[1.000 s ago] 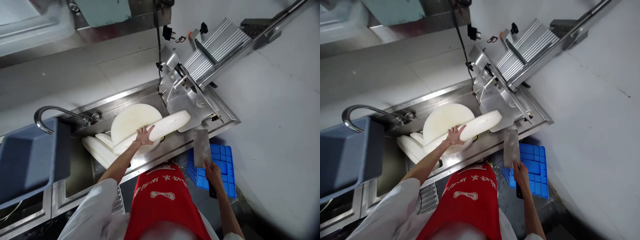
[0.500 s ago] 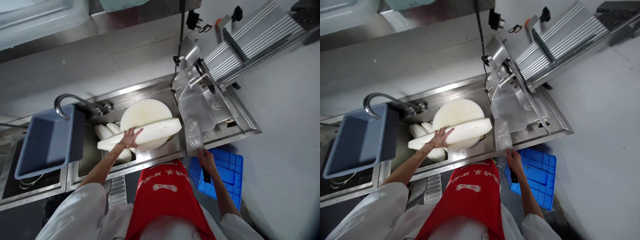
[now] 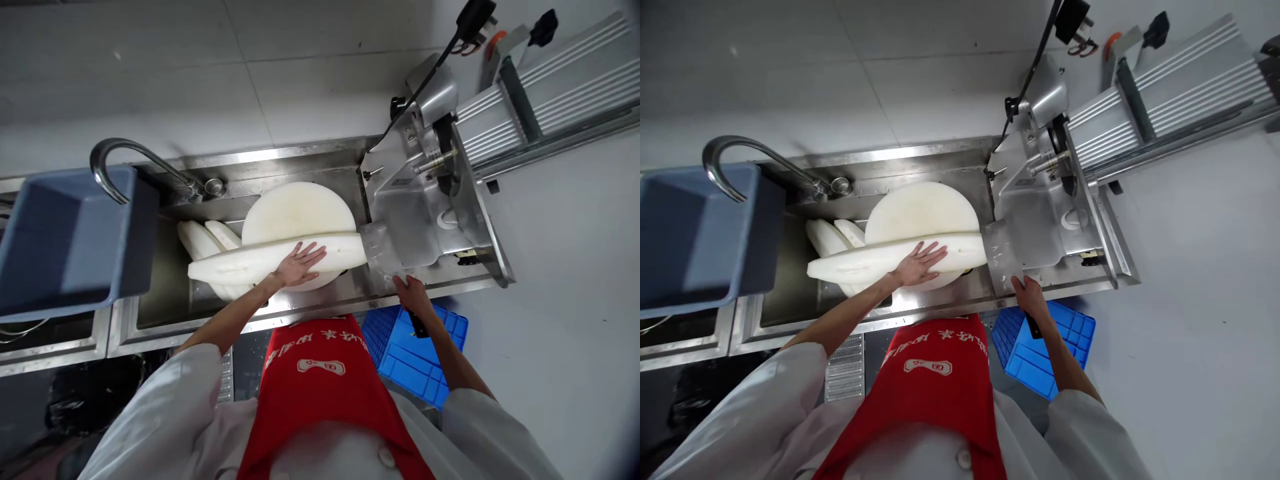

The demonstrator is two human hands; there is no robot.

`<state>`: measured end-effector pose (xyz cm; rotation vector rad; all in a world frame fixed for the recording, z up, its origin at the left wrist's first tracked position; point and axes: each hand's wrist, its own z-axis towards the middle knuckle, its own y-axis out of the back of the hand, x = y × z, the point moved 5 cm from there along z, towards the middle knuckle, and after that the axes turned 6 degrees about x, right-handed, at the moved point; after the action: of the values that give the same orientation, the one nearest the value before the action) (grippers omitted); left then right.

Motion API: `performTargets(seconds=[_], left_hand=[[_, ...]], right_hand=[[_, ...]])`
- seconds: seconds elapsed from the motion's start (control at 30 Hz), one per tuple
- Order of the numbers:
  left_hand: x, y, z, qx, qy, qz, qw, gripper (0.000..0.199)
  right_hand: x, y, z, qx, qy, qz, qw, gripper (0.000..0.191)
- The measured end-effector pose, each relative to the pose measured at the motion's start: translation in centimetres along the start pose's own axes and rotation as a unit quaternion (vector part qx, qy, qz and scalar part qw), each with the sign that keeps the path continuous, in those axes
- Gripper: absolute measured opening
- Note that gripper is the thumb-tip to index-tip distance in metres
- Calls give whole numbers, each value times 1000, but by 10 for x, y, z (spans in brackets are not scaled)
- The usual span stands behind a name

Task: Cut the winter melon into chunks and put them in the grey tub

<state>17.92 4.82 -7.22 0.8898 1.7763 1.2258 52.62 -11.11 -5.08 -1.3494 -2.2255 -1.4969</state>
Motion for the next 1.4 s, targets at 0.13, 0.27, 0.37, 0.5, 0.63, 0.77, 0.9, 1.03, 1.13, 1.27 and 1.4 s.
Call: performTargets(seconds=[0.13,0.27,0.37,0.5,0.63,0.77,0.9,1.03,1.13,1.27,1.4], left_hand=[[7,0,-1,-5,-14,-13,1000,67],[6,2,-2,0,-16,-36,999,65],[5,5,-1,10,-12,-50,999,64],[5,7,0,15,-7,-59,998,62],[6,5,0,12,-13,-65,998,62],[6,3,0,14,-10,-65,998,61],[6,3,1,33,-7,-65,997,61],[7,4,0,39,-5,-70,997,62],[8,4,0,34,-9,-72,997,62],[6,4,3,31,-7,-78,996,62],[11,6,-6,23,-20,-94,995,61]], right_hand=[[2,1,-1,20,-31,-29,999,34],[8,3,-3,-2,-41,-70,997,36],[8,2,-2,-11,-37,-76,996,38],[9,-3,4,-24,-21,-77,996,39],[15,-9,13,-40,-20,-70,997,37],[15,-14,19,-23,-30,-38,999,38],[22,-26,31,-6,-30,1,1000,39],[34,-41,40,-7,-13,34,999,42],[29,-45,32,12,-12,33,999,43],[30,-50,26,11,-12,28,999,44],[48,-66,37,16,-4,81,997,48]])
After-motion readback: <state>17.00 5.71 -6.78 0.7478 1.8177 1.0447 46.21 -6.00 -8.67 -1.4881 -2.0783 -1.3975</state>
